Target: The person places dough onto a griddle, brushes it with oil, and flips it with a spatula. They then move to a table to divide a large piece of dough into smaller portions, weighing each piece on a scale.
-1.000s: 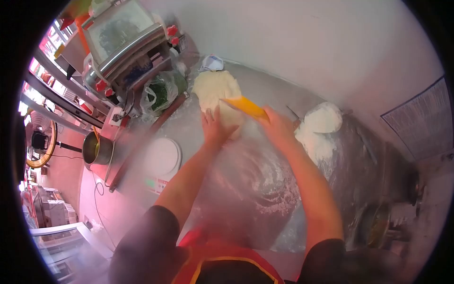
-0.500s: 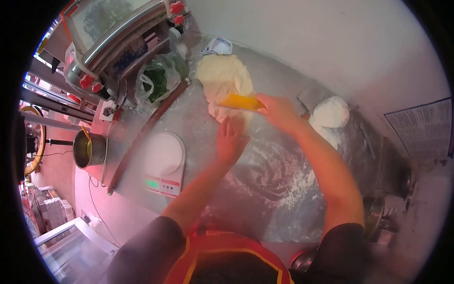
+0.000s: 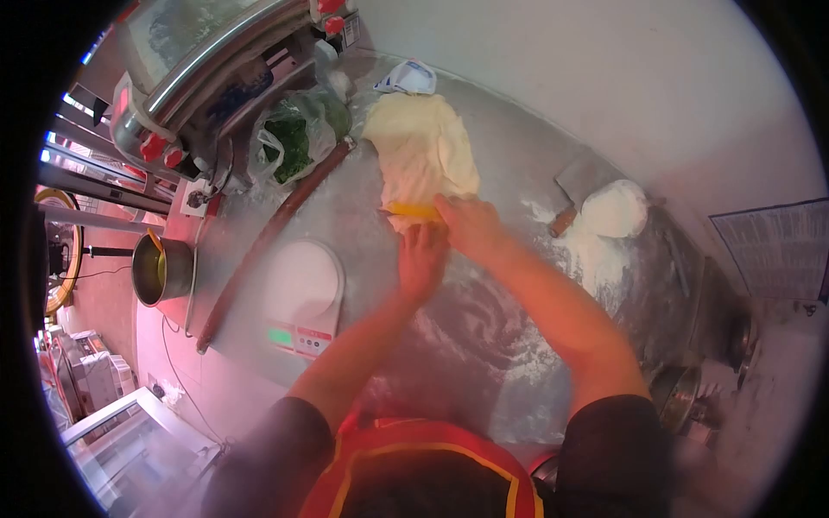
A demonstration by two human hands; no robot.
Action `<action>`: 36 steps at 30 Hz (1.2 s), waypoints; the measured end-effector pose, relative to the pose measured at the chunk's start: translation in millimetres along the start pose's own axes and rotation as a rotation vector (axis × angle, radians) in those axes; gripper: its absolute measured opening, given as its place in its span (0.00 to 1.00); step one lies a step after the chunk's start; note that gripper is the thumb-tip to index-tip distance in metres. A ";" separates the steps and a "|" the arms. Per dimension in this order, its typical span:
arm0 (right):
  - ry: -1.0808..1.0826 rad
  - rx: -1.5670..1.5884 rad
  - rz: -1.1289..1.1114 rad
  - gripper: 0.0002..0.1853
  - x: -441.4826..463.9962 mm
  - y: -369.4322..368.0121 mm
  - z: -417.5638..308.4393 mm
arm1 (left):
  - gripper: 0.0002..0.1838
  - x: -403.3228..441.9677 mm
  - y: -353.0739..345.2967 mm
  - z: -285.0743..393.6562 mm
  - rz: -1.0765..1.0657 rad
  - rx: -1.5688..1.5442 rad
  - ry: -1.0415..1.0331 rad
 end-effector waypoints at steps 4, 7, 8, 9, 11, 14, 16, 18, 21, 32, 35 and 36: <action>-0.033 0.009 -0.077 0.18 -5.5 9.0 -1.3 | 0.18 -12.2 10.0 4.7 -0.135 -0.086 -0.026; -0.057 0.257 0.104 0.15 -46.7 36.2 -0.4 | 0.19 -60.6 45.9 27.2 -0.193 -0.145 -0.073; -0.125 0.189 0.089 0.13 -57.4 53.1 1.9 | 0.19 -78.3 55.5 35.9 -0.237 -0.187 -0.050; -0.198 0.122 0.071 0.12 -68.0 70.2 5.6 | 0.19 -94.9 60.6 42.7 -0.287 -0.233 -0.028; -0.218 0.173 0.099 0.12 -73.3 91.7 24.0 | 0.21 -130.0 40.5 44.2 -0.491 -0.348 -0.066; -0.181 0.153 0.088 0.12 -56.0 112.4 30.0 | 0.25 -102.7 38.1 18.4 -0.491 -0.366 0.046; -0.142 0.137 0.052 0.13 -38.1 113.2 27.2 | 0.29 -47.3 57.8 -2.9 -0.347 -0.256 0.196; -0.102 0.133 0.024 0.13 -10.5 112.2 28.1 | 0.32 6.0 69.8 -18.4 -0.138 -0.132 0.248; -0.009 0.106 0.017 0.13 26.7 109.9 34.9 | 0.36 41.5 50.8 -32.1 -0.006 -0.020 0.174; 0.098 0.027 -0.132 0.14 88.5 45.6 41.3 | 0.37 60.1 8.6 -44.0 -0.088 -0.047 0.206; 0.065 0.009 -0.072 0.14 82.3 29.2 34.6 | 0.35 61.3 8.6 -40.5 -0.093 -0.007 0.203; 0.060 0.008 -0.040 0.14 82.3 27.7 33.8 | 0.34 63.5 9.3 -38.6 -0.072 0.023 0.192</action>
Point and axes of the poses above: each hand's wrist, its own x-axis towards the middle knuckle, its own y-axis out of the back of the hand, z = x × y, the point moved 6 cm from there along x, towards the middle knuckle, and after that the axes turned 7 degrees about -z, right-handed, at the moved point
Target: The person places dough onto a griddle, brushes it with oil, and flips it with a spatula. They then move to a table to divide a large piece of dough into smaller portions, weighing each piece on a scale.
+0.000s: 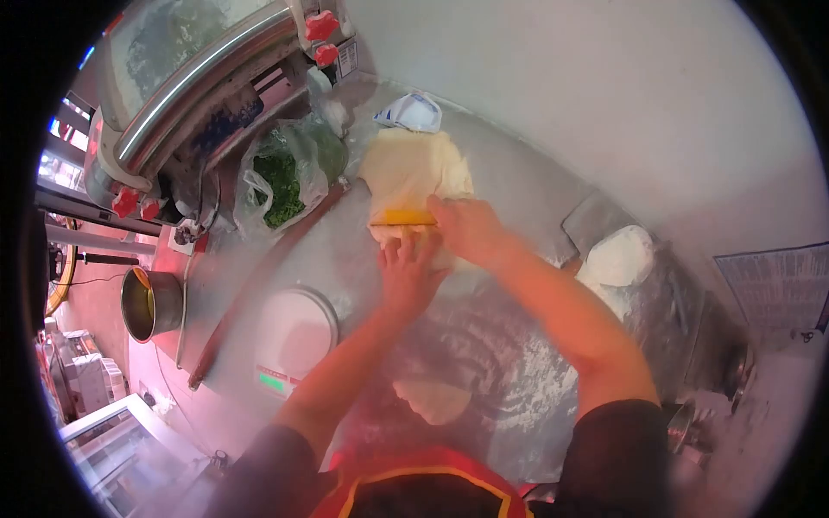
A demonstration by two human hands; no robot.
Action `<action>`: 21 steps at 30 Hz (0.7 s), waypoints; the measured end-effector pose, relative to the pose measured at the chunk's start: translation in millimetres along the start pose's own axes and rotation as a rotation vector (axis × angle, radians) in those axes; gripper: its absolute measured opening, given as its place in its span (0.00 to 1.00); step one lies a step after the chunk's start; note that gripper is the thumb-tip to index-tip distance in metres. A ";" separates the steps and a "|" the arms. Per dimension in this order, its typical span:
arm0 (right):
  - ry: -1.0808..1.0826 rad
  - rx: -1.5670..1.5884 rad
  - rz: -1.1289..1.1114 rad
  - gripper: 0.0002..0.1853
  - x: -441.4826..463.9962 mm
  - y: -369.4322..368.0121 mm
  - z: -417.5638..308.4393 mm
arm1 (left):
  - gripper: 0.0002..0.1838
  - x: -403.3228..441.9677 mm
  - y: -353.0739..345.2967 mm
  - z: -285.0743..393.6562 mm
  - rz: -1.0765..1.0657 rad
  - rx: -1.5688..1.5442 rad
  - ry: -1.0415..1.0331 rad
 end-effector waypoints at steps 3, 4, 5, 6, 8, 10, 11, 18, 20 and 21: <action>0.021 -0.005 0.085 0.14 -9.6 0.1 -4.5 | 0.31 -4.6 -0.2 12.4 -0.001 0.032 -0.015; 0.053 -0.016 0.125 0.14 -12.6 -1.8 -5.6 | 0.30 -5.9 0.9 16.8 0.000 0.038 -0.013; 0.083 -0.025 0.165 0.14 -16.1 -8.0 -6.5 | 0.28 -14.2 1.0 24.7 -0.003 0.062 -0.051; 0.111 -0.036 0.204 0.14 -21.8 -10.4 -8.3 | 0.25 -26.4 -1.4 33.6 -0.007 0.082 -0.091; 0.102 0.026 0.317 0.14 -39.9 -5.0 -8.3 | 0.21 -49.0 -8.8 41.3 -0.029 0.067 -0.153; -0.041 0.076 0.384 0.13 -63.2 15.1 -8.1 | 0.16 -63.4 -10.1 28.0 -0.067 0.009 -0.209; -0.183 0.090 0.380 0.13 -90.1 38.3 -9.6 | 0.15 -67.0 -2.6 13.8 -0.039 -0.085 -0.147; -0.415 0.172 0.336 0.15 -217.8 45.0 45.5 | 0.18 -75.8 32.7 -17.2 -0.104 -0.213 0.112; -0.367 0.104 0.279 0.18 -205.0 32.9 53.9 | 0.24 -71.6 35.5 -1.6 -0.039 -0.069 0.078; -0.342 0.074 0.247 0.20 -194.2 30.3 54.5 | 0.27 -70.8 42.1 8.8 0.019 0.049 0.045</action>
Point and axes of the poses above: each hand's wrist, its own x-axis towards the middle knuckle, its own y-axis out of the back of the hand, z = x × y, the point moved 6 cm from there along x, towards the middle knuckle, and after that the axes turned 7 degrees about -z, right-handed, at the moved point
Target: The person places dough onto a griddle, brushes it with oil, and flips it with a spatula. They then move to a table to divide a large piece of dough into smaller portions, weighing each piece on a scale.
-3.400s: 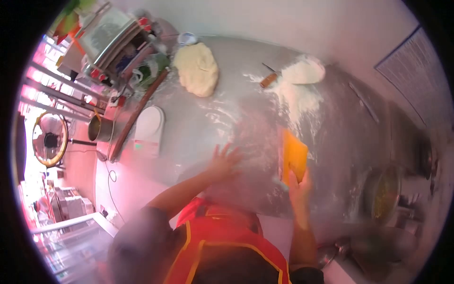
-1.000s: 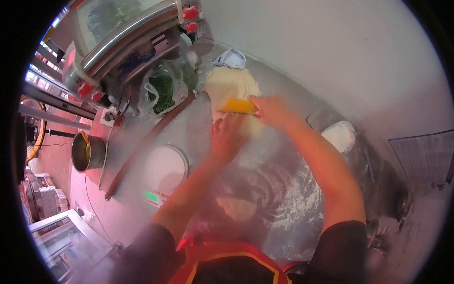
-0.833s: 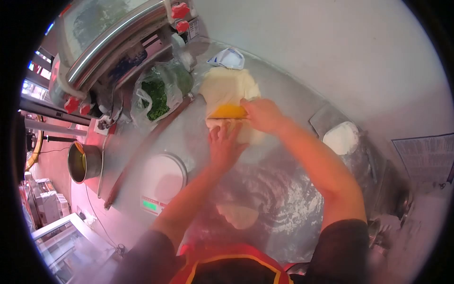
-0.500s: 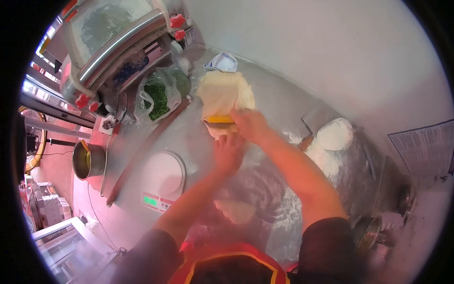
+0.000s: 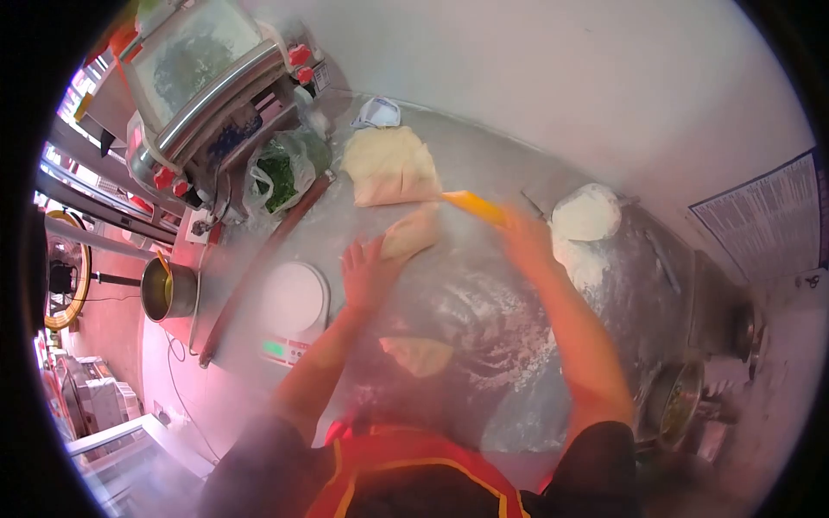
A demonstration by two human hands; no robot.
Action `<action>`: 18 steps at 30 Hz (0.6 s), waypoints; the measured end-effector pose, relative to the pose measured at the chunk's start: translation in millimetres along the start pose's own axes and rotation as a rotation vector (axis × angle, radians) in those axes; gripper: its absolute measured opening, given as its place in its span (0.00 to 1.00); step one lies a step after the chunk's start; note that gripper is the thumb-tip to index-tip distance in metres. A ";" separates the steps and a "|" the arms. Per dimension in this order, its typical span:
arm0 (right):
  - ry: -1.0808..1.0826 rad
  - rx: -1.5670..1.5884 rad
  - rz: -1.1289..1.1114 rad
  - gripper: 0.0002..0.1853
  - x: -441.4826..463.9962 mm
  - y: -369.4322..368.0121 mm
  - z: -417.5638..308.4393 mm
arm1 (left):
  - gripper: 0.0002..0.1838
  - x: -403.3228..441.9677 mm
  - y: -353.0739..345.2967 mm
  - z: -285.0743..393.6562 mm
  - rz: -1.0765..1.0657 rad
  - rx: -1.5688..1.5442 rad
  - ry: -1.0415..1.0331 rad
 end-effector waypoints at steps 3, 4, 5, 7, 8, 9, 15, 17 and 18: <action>-0.090 -0.033 -0.159 0.19 21.7 -3.0 -34.0 | 0.37 2.6 -16.1 11.9 -0.082 0.195 -0.096; -0.147 0.001 -0.091 0.21 19.9 -1.7 -31.0 | 0.40 9.4 -25.2 11.7 -0.138 0.229 -0.126; -0.203 0.033 -0.018 0.23 16.8 -4.8 -25.5 | 0.41 15.8 -29.2 8.6 -0.158 0.217 -0.126; -0.309 0.329 0.129 0.30 -0.1 -28.2 -1.7 | 0.41 25.2 -37.0 2.5 -0.208 0.191 -0.129; -0.355 0.594 0.200 0.34 -17.1 -52.5 20.8 | 0.40 26.8 -37.0 0.2 -0.188 0.173 -0.149; -0.397 0.859 0.271 0.37 -31.0 -68.1 32.8 | 0.40 27.6 -37.0 -2.9 -0.169 0.155 -0.169; -0.567 1.160 0.202 0.44 -16.8 -172.0 0.3 | 0.35 39.0 -34.6 -17.3 -0.186 -0.069 -0.178; -0.429 1.066 0.227 0.44 1.5 -177.8 -11.7 | 0.32 48.1 -35.4 -28.2 -0.215 -0.210 -0.137; -0.400 1.028 0.219 0.43 4.2 -173.3 -16.3 | 0.30 53.8 -38.3 -40.8 -0.231 -0.311 -0.105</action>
Point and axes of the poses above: each hand's wrist, its own x-axis towards the middle knuckle, its own y-axis out of the back of the hand, z = x × y, the point moved 6 cm from there along x, towards the middle knuckle, and after that the axes turned 7 degrees about -z, right-handed, at the moved point
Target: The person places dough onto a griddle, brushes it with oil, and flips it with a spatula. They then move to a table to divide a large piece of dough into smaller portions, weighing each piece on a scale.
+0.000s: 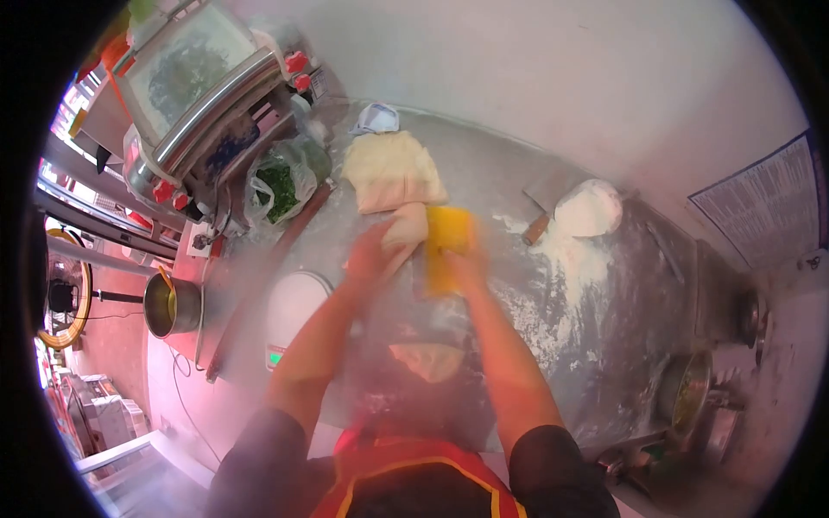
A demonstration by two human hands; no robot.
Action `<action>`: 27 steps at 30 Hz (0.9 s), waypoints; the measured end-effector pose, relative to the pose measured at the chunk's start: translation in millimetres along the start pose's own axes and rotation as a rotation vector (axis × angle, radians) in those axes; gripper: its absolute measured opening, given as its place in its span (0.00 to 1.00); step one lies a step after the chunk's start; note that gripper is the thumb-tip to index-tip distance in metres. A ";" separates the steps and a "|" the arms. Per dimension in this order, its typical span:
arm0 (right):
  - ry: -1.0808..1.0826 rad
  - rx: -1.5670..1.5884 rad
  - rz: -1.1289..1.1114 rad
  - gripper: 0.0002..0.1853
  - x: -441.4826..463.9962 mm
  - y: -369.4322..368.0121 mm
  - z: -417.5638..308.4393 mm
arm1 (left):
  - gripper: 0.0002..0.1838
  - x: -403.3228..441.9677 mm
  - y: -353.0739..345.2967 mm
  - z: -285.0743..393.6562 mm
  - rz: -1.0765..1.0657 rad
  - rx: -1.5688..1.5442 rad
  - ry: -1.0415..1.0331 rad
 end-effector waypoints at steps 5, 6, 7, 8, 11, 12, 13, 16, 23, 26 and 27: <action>-0.035 -0.133 -0.090 0.42 -41.8 34.0 -76.5 | 0.22 -3.2 22.5 -3.3 -0.249 -0.386 0.137; -0.059 -0.151 -0.113 0.42 -62.3 54.2 -84.7 | 0.20 -12.6 19.1 7.6 -0.287 -0.449 0.098; 0.023 -0.099 -0.102 0.41 -85.5 77.1 -96.1 | 0.18 -20.3 16.7 20.8 -0.325 -0.511 0.059; 0.108 -0.048 -0.091 0.40 -108.1 100.7 -101.5 | 0.17 -25.5 19.2 48.0 -0.377 -0.567 -0.006; 0.003 0.160 0.128 0.40 -163.7 165.1 -81.4 | 0.16 -34.1 -16.5 96.5 -0.579 -0.735 -0.009; -0.042 0.255 0.206 0.40 -178.6 176.4 -78.8 | 0.18 -30.3 -36.3 96.9 -0.525 -0.552 -0.079; -0.073 0.230 0.270 0.40 -188.1 182.4 -77.5 | 0.19 -25.4 -65.3 90.0 -0.474 -0.372 -0.147; -0.134 0.159 0.389 0.41 -225.7 195.7 -69.2 | 0.24 -41.3 -93.1 102.7 -0.211 0.035 -0.235; -0.082 0.115 0.390 0.41 -233.4 177.6 -84.5 | 0.31 -45.2 -103.2 119.6 -0.380 0.255 -0.293; -0.082 0.147 0.406 0.41 -241.9 171.6 -95.9 | 0.25 19.4 -102.9 80.8 -0.547 0.076 -0.022; -0.090 0.167 0.421 0.40 -245.1 172.1 -97.0 | 0.24 31.4 -92.3 77.7 -0.538 -0.060 0.147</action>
Point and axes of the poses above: each hand's wrist, its own x-axis towards the middle knuckle, its own y-axis out of the back of the hand, z = x × y, the point moved 6 cm from there along x, towards the middle knuckle, and after that the axes turned 7 degrees about -z, right-handed, at the moved point
